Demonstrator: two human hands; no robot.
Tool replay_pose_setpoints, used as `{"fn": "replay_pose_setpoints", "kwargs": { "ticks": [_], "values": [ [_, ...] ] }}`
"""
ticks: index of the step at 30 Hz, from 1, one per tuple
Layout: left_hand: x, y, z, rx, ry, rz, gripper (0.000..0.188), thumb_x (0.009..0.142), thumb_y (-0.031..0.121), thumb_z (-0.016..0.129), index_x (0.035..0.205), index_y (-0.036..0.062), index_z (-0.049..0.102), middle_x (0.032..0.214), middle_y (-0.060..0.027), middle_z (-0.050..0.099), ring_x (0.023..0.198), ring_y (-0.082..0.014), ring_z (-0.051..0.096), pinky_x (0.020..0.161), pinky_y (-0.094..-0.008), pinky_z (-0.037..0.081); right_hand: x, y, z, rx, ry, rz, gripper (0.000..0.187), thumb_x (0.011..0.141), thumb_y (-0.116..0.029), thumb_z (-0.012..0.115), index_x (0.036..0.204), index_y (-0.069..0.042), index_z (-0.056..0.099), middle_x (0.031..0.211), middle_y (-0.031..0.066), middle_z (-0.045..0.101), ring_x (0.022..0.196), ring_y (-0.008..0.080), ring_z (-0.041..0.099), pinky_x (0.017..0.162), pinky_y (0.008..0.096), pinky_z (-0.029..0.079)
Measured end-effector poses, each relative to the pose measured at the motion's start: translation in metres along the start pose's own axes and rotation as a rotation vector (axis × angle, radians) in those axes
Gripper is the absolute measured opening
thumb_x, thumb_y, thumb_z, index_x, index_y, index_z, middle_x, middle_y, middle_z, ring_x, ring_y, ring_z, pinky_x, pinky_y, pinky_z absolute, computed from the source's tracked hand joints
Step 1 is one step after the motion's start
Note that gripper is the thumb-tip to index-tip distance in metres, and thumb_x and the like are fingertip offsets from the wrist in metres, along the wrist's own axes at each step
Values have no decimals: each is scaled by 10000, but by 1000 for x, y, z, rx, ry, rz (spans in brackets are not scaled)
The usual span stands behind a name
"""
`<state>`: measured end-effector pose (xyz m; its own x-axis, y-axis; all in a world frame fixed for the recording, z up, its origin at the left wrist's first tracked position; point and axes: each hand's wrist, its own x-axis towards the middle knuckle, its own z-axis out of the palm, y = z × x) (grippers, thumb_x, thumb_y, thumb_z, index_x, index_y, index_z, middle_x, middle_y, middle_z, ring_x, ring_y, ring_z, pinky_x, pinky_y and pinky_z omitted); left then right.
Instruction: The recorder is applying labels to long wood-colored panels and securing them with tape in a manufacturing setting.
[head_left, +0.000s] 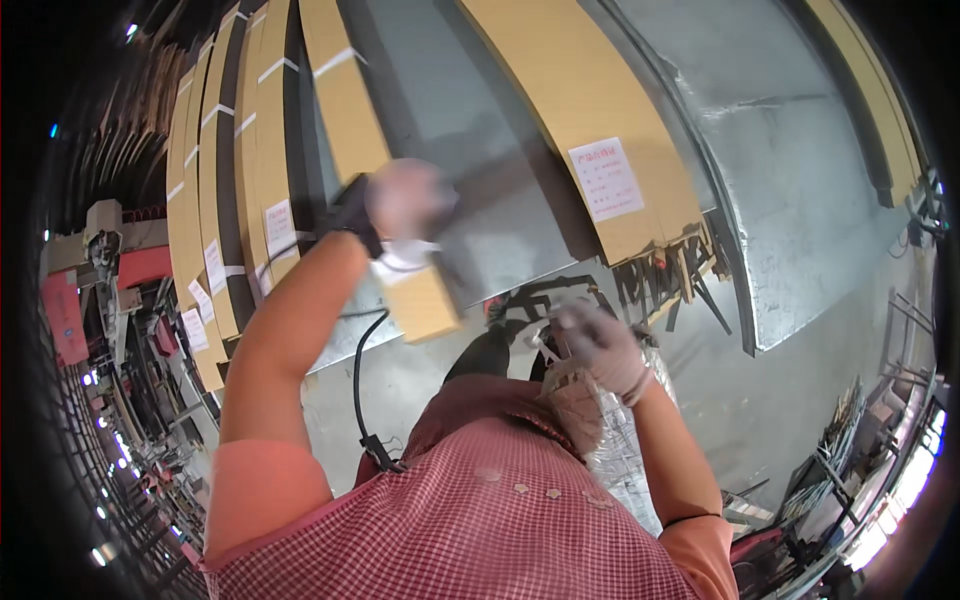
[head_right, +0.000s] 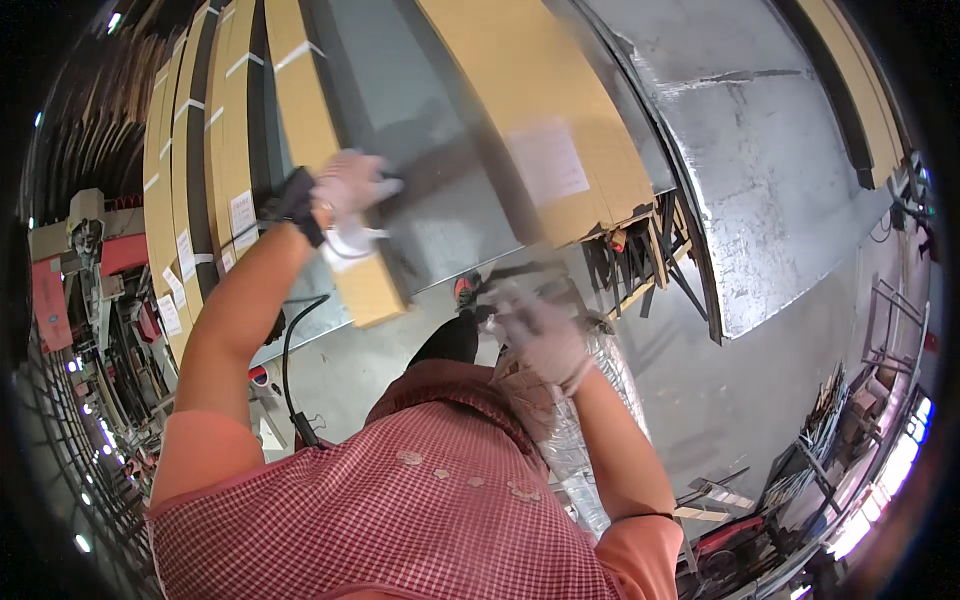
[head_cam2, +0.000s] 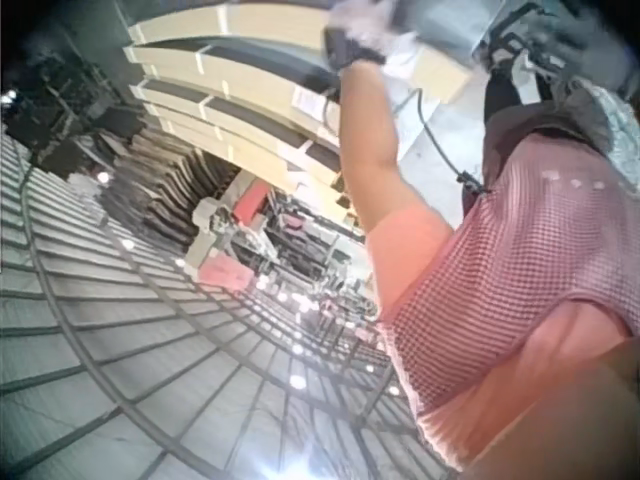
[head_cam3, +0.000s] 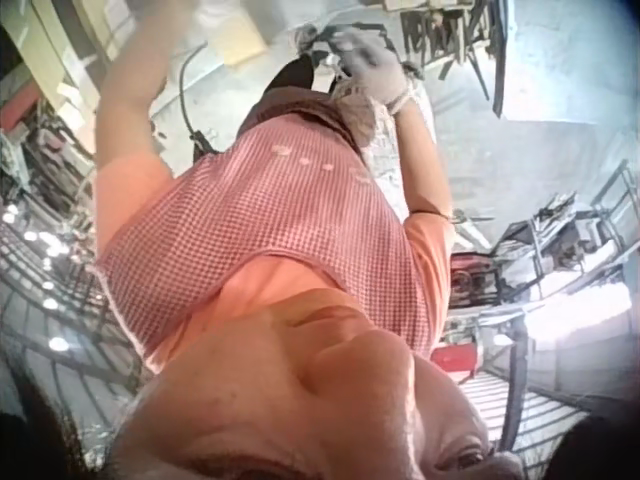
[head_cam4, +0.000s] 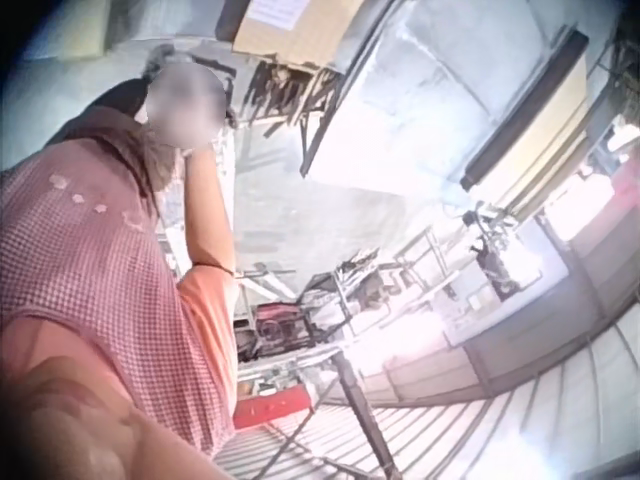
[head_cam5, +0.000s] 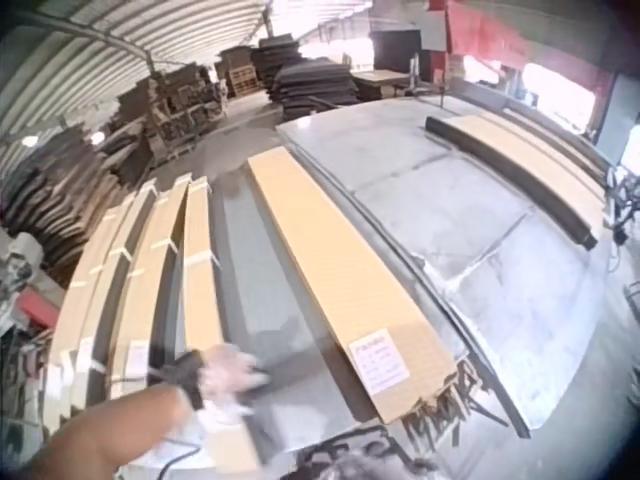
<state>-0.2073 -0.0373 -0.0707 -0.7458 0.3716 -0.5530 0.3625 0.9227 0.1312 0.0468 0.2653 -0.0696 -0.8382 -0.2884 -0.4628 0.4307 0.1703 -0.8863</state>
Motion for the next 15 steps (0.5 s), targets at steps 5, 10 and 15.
{"fn": "replay_pose_setpoints", "kwargs": {
  "ticks": [5,10,15],
  "values": [
    [-18,-76,-7,19,276,-242,420,906,355,638,1145,13,684,1077,-221,705,1061,-369,654,939,-408,512,22,21,-56,585,778,167,339,936,-274,677,1213,-92,604,1012,17,635,899,136,618,729,258,502],
    [13,66,86,-801,588,51,457,885,351,700,1168,-5,665,1126,-224,683,1086,-360,633,926,-398,482,75,46,-64,1119,720,-60,279,936,-321,673,1081,-86,633,960,3,626,823,139,591,691,296,481],
    [44,196,99,-918,698,-59,556,874,353,745,1199,-70,587,1040,-181,708,1012,-252,660,902,-373,505,90,52,-56,912,881,62,349,878,-391,731,1031,-93,633,876,-12,573,750,110,517,663,281,441]
  ]
}}
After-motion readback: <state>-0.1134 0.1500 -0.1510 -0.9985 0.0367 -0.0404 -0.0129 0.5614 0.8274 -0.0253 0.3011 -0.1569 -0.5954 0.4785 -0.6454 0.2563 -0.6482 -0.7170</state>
